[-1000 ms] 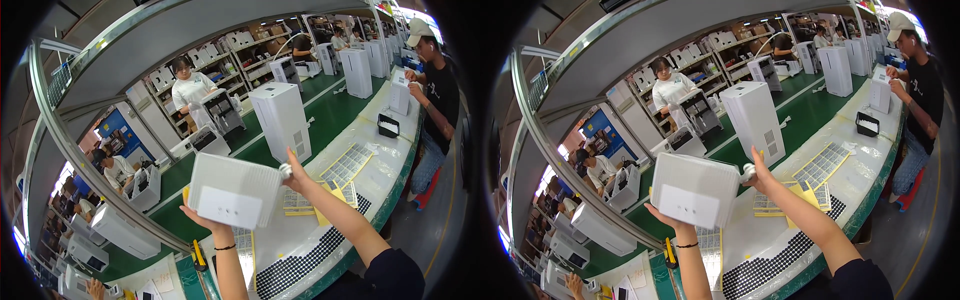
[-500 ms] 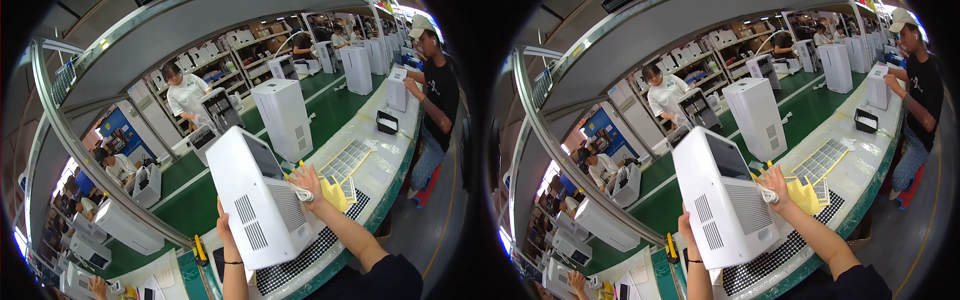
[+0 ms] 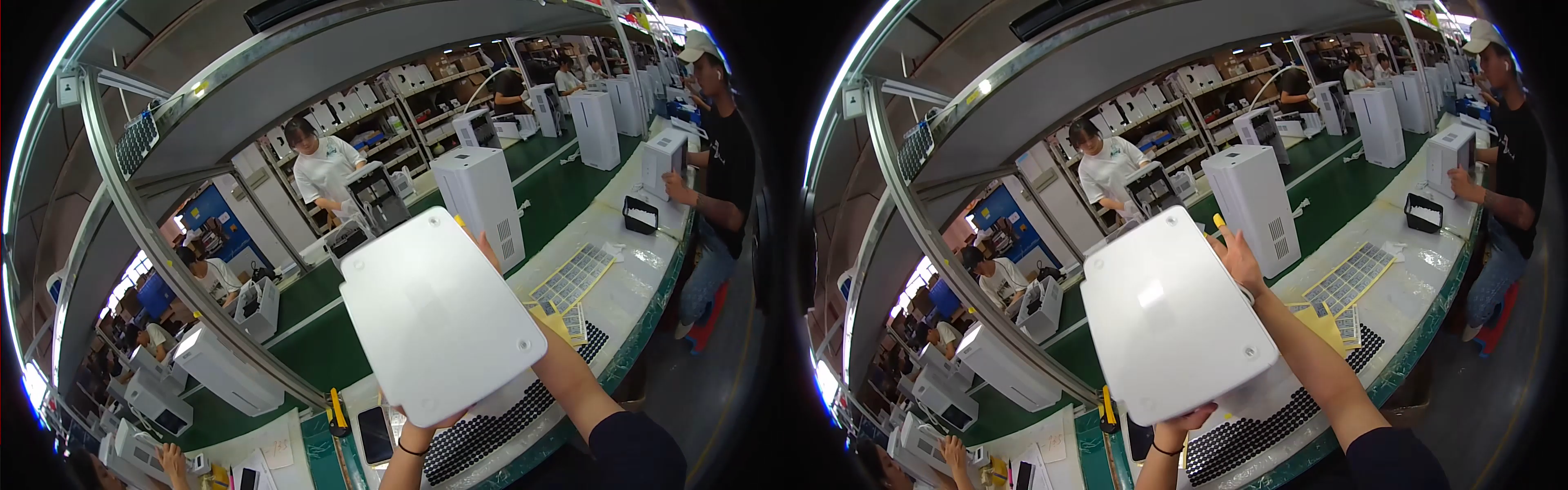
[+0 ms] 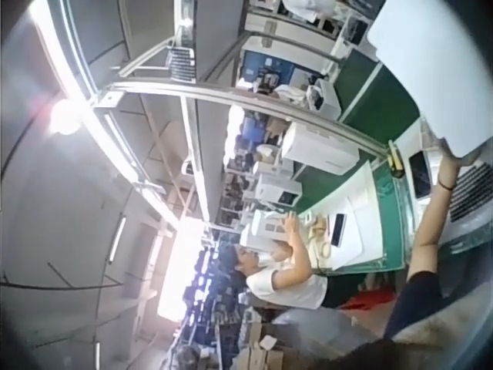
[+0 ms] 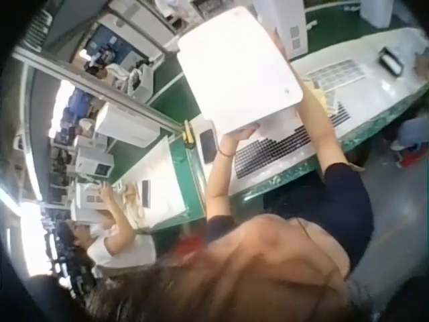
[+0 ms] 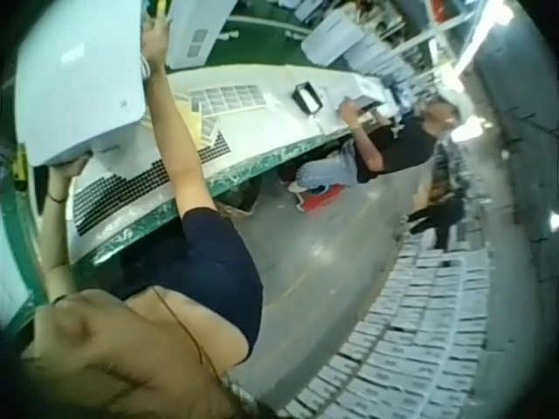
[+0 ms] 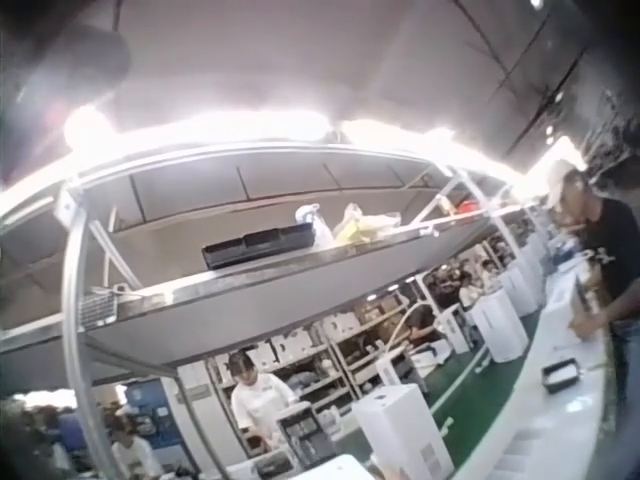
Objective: Applying seals and labels to electronic device housings on an assembly line.
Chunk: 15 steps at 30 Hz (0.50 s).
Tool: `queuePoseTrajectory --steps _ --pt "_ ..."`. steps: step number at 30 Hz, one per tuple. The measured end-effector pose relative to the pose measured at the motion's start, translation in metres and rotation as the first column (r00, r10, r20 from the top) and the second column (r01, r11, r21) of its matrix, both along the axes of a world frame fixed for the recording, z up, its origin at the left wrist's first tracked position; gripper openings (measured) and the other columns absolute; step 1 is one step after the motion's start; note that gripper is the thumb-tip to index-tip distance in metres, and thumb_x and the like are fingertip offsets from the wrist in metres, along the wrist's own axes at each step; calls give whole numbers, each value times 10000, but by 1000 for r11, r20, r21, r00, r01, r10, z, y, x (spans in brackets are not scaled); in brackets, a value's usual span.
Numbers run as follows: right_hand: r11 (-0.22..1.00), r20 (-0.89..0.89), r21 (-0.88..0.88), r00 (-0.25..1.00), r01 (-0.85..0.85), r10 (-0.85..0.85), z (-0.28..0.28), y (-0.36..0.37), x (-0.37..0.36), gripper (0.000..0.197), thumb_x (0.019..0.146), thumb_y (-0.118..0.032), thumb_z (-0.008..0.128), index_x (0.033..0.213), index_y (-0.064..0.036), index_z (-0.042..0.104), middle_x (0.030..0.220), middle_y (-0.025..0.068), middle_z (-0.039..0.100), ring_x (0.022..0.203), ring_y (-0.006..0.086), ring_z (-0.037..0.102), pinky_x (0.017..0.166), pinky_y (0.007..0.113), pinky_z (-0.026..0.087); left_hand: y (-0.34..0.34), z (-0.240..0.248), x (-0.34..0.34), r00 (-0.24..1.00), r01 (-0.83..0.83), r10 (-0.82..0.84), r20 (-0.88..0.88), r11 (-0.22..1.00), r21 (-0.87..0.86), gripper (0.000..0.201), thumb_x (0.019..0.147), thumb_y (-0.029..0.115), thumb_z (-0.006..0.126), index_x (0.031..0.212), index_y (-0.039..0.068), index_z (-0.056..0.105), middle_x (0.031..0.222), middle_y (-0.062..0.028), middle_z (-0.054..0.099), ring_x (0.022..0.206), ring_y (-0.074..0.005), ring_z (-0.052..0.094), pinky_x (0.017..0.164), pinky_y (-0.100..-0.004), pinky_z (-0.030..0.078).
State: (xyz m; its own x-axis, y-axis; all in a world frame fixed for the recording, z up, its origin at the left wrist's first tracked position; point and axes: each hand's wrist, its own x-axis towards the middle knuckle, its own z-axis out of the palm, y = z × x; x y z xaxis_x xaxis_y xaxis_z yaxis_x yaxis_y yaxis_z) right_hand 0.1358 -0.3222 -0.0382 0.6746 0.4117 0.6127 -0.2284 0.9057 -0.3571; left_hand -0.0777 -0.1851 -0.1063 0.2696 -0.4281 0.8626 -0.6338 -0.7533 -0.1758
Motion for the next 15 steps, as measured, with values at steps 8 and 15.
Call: queuePoseTrajectory --steps 8,15 --pt "909 250 -405 968 101 4 11 -10 -22 845 978 -524 411 1519 -83 -66 1544 187 197 1398 294 291 1133 411 248 -34 -10 -57 857 371 -516 11 600 -709 1021 727 398 729 1472 50 123 1473 -201 289 1321 -302 386 1035 -488 395" --pt "682 465 -305 729 665 -503 62 -50 -34 589 947 -111 546 1460 -56 264 1110 83 574 992 143 560 951 285 416 -86 98 -138 866 -304 17 -500 811 -499 804 696 247 676 1365 3 303 1368 -249 359 1244 -405 418 1021 -501 391"
